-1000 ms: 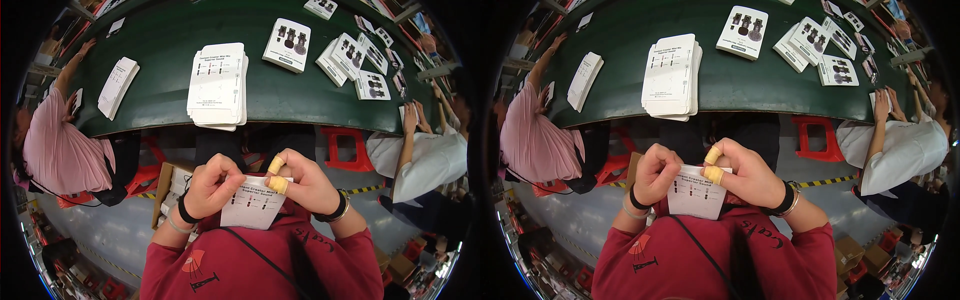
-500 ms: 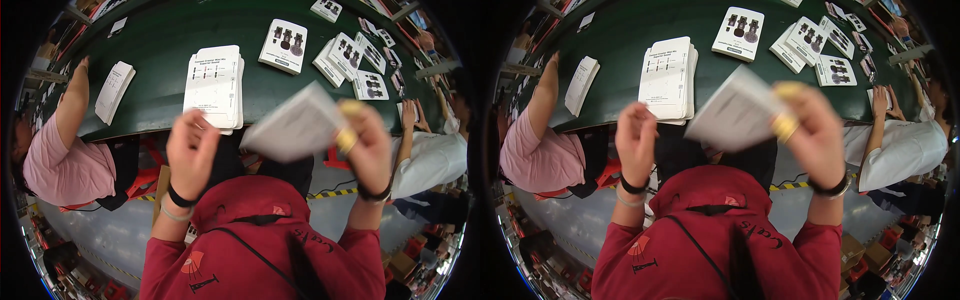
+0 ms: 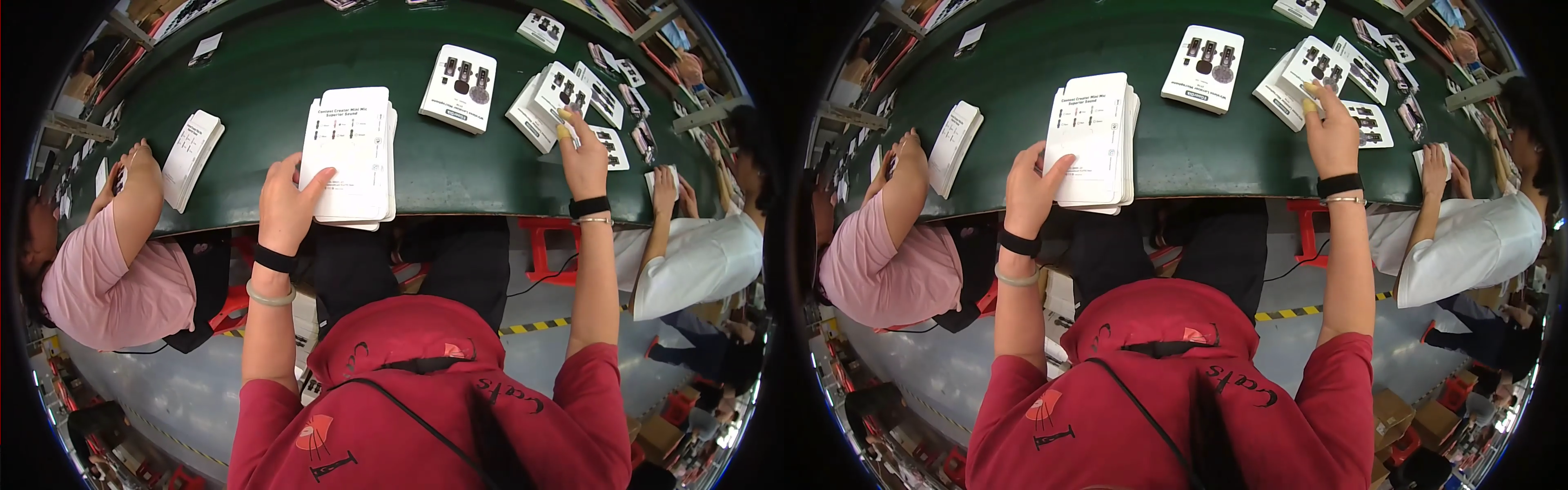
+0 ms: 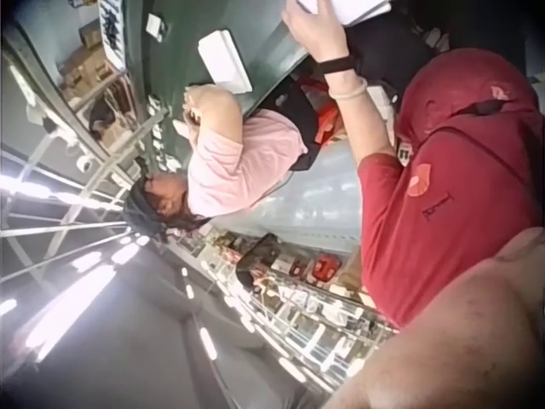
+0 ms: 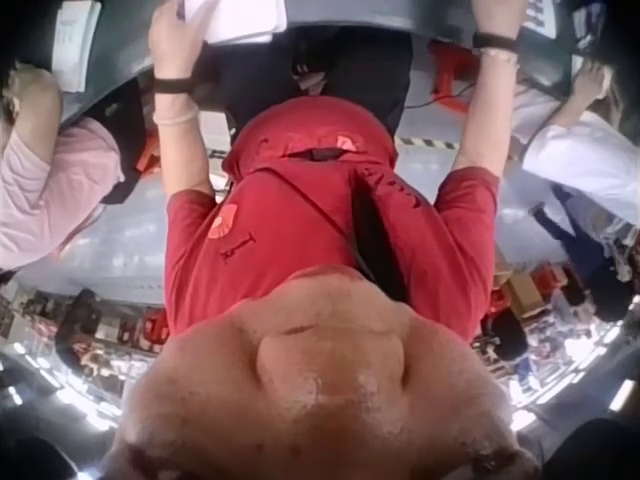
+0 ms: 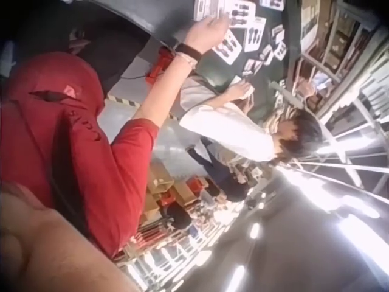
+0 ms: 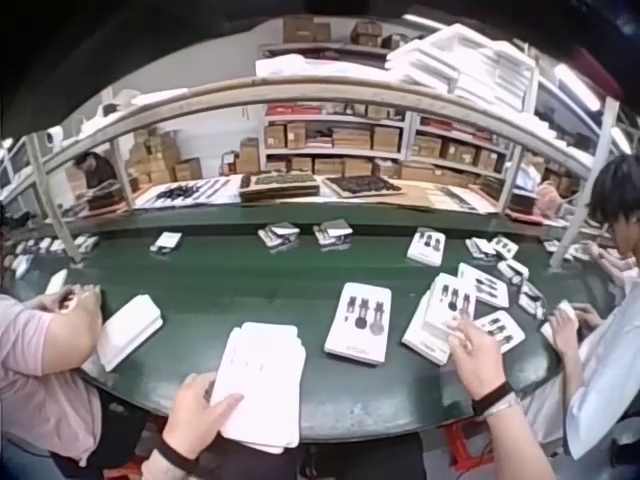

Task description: The person folds white cardboard boxes by hand, pressing the flaps into place and stacking each completed box on the table.

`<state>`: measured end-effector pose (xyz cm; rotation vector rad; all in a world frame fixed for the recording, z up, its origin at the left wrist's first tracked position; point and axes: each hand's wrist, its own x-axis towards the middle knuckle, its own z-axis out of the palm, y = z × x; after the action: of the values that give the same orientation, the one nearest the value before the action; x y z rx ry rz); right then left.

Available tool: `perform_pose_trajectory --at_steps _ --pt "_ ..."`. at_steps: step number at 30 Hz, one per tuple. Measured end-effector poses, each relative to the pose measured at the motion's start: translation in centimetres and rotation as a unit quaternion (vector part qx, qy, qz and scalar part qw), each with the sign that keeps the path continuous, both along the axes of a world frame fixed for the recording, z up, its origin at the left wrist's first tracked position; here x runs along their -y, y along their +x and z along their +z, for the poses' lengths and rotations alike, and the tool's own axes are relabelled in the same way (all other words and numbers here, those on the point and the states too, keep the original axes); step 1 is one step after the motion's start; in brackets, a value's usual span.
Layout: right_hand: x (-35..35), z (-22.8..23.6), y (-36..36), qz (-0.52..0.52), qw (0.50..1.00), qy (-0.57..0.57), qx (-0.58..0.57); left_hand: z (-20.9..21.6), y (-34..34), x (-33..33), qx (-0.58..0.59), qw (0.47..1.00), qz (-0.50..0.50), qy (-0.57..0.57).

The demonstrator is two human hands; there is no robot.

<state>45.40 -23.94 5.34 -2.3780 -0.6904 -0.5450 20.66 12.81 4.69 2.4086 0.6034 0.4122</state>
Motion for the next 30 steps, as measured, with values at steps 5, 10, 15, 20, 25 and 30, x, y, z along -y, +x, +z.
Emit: perform_pose_trajectory --at_steps 5,10,15,20,25,30 --pt "-4.7 5.9 -7.8 0.096 0.992 0.041 -0.074 0.5 -0.5 0.8 0.187 0.957 0.028 -0.219" --pt "-8.9 8.1 -13.8 0.222 0.966 0.112 -0.071 3.3 -2.3 5.1 0.270 0.919 -0.053 -0.283" --pt "-9.9 9.2 -15.9 0.225 0.942 0.131 -0.210 3.7 -6.4 7.6 0.200 0.938 -0.194 -0.207" --pt "-8.5 8.7 -16.1 0.266 0.928 -0.013 -0.259 2.4 -8.3 8.4 0.081 0.788 -0.245 -0.559" --pt "-8.2 8.8 -18.7 0.352 0.895 -0.014 -0.274 2.2 -9.4 9.5 -0.009 0.627 -0.351 -0.695" --pt "-7.1 9.6 -20.1 0.373 0.899 -0.132 -0.187 0.3 -10.5 10.6 -0.053 0.535 -0.338 -0.773"
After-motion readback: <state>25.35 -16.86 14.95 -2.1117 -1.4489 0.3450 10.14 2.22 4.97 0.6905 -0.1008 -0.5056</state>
